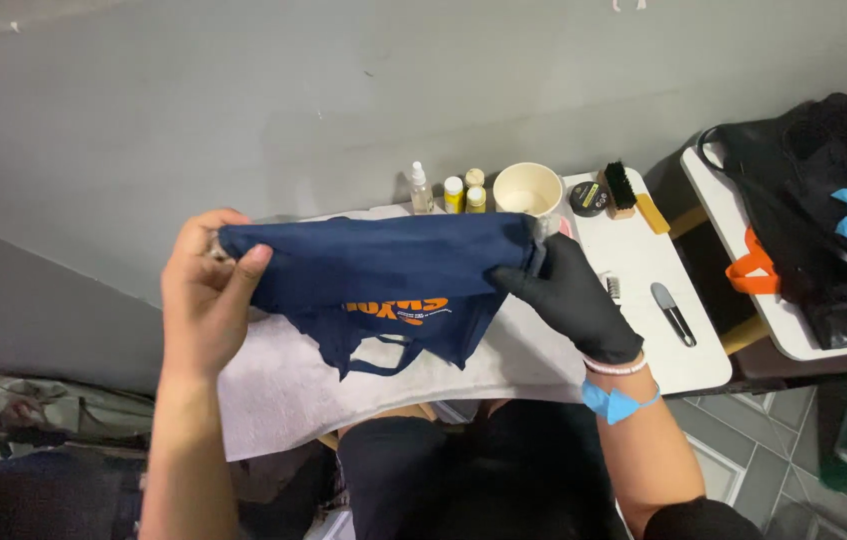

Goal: The person uses a metal spatula to scrape a white substance off a blue tote bag placed on a towel. They repeatedly dip the spatula into a white cup to collect the residue and continue scraping the bag's surface.

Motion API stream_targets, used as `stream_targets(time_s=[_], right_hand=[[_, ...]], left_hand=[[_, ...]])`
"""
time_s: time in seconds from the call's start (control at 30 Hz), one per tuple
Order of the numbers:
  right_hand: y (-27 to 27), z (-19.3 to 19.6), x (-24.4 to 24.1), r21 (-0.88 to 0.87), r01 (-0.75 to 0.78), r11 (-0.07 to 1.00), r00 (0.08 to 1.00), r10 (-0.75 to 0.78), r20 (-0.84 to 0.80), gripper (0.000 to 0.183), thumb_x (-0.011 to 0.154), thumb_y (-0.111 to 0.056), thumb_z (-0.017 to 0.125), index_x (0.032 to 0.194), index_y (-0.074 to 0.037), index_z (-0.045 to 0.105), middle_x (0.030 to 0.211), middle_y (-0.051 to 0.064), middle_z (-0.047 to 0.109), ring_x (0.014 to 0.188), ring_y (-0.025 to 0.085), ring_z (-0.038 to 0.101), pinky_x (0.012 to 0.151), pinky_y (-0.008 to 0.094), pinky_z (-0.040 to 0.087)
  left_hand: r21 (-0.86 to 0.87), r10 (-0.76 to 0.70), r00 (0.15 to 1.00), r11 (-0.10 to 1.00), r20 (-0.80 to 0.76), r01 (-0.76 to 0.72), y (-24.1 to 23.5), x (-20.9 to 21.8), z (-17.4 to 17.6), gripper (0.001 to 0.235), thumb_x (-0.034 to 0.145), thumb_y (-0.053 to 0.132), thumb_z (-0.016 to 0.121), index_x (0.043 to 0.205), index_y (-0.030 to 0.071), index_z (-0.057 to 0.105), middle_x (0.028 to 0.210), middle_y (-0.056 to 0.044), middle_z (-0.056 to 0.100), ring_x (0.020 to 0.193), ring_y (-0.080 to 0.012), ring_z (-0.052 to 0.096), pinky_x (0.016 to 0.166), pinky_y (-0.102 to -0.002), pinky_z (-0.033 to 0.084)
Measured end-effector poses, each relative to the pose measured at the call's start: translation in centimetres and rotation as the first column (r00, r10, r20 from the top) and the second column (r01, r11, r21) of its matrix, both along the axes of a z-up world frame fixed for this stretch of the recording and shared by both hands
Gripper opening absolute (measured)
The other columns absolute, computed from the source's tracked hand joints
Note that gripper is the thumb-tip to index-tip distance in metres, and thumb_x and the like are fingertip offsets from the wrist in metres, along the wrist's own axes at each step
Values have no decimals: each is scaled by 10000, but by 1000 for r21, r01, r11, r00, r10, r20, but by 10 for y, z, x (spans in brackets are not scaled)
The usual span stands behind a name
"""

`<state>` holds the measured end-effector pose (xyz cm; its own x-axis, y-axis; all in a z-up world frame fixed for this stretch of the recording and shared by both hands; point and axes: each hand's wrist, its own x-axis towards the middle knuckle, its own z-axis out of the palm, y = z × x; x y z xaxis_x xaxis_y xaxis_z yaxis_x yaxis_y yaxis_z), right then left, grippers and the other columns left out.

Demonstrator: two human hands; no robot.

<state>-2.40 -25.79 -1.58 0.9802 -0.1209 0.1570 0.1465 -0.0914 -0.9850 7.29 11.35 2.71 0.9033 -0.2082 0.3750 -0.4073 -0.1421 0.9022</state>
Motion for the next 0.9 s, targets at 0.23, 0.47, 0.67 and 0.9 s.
stream_targets(time_s=[0.23, 0.47, 0.67, 0.9], right_hand=[[14, 67, -28, 42, 52, 998, 997, -54, 53, 396, 788, 18, 849, 1134, -25, 662, 929, 64, 731, 882, 154, 711, 881, 318, 597], [-20, 32, -7, -108, 53, 993, 987, -36, 157, 159, 1069, -179, 584, 1091, -57, 684, 932, 107, 698, 900, 168, 670, 867, 311, 550], [-16, 75, -20, -90, 95, 991, 995, -97, -19, 359, 845, -89, 821, 1169, -56, 669, 1030, 47, 728, 952, 165, 675, 939, 328, 543], [-19, 96, -26, -254, 50, 966, 994, -73, -81, 211, 919, -147, 738, 1112, -105, 666, 1003, -28, 673, 984, 84, 597, 857, 264, 519]], left_hand=[[-301, 84, 959, 954, 270, 2, -23, -14, -13, 419, 1088, 20, 574, 1346, 112, 257, 800, -71, 568, 559, -107, 492, 579, -229, 459], [-71, -16, 943, 997, 332, 42, -55, -45, 20, 422, 910, -65, 735, 1168, -12, 405, 1121, -160, 570, 876, -201, 506, 805, -328, 428], [-173, -206, 965, 957, 160, 233, -51, -42, 7, 692, 776, -141, 784, 1373, -89, 437, 1172, -175, 641, 1087, -239, 651, 979, -388, 580], [-265, -174, 972, 956, -157, 128, -55, -71, 39, 630, 776, -111, 766, 1355, -17, 538, 1293, -137, 641, 1204, -208, 646, 939, -292, 609]])
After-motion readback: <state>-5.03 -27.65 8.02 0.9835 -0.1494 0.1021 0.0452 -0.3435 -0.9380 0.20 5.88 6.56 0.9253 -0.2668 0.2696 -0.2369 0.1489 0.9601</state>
